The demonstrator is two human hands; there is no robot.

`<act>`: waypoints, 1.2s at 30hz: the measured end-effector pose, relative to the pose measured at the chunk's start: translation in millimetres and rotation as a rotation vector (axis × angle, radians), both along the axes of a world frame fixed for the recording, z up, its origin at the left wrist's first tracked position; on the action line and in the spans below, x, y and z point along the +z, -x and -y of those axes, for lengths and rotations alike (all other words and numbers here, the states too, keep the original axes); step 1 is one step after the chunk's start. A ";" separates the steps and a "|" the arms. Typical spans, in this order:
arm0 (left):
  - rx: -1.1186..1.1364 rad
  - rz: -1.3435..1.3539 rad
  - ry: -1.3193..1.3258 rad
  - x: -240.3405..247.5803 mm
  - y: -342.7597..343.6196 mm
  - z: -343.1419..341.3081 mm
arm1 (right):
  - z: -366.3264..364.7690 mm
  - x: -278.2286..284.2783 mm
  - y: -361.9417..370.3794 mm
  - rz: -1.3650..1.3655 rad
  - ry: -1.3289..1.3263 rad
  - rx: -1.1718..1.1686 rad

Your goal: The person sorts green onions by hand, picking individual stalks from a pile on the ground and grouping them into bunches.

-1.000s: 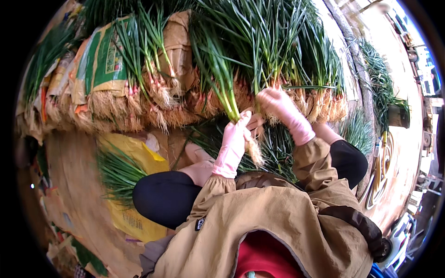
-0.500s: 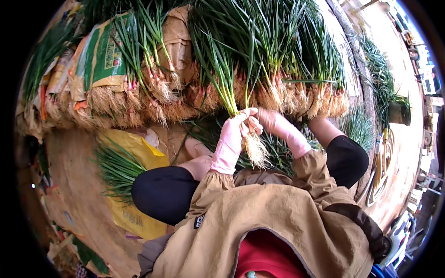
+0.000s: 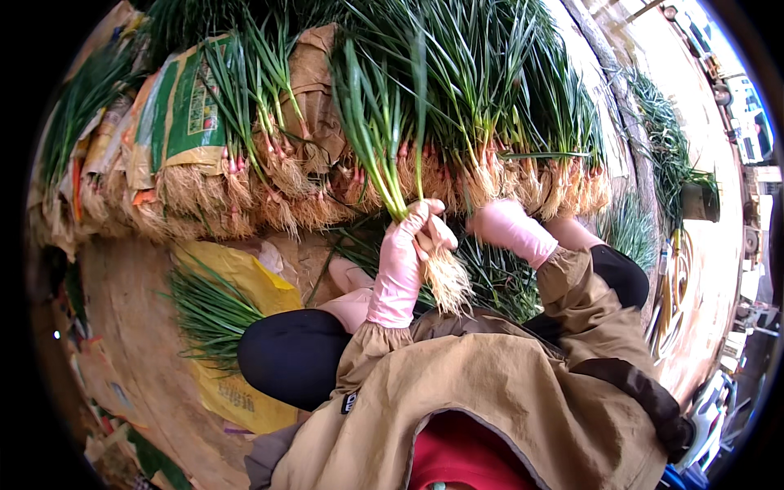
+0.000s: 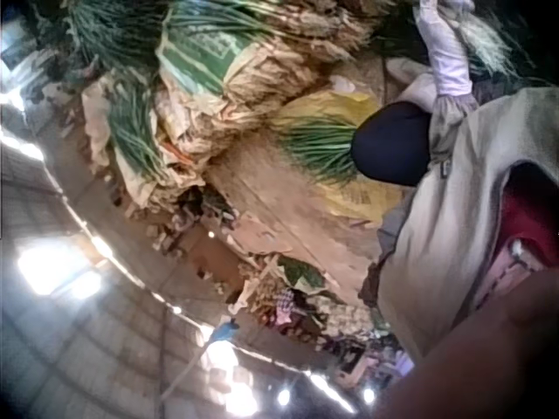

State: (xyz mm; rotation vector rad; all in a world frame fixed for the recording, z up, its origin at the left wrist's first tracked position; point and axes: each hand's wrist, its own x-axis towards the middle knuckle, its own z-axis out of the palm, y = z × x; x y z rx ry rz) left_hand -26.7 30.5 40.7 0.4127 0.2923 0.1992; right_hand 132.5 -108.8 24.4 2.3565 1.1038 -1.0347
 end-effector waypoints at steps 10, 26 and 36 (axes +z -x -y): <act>0.077 -0.348 -0.022 -39.5 -12.2 9.9 | -85.5 30.5 -67.6 0.336 -0.679 -0.345; -0.121 -0.331 -0.069 -27.3 -19.6 23.8 | 25.1 -83.0 -30.8 -0.335 -0.777 0.228; -0.129 -0.121 0.262 -22.4 -13.8 19.9 | -55.6 -9.7 2.6 -1.094 -1.278 -1.274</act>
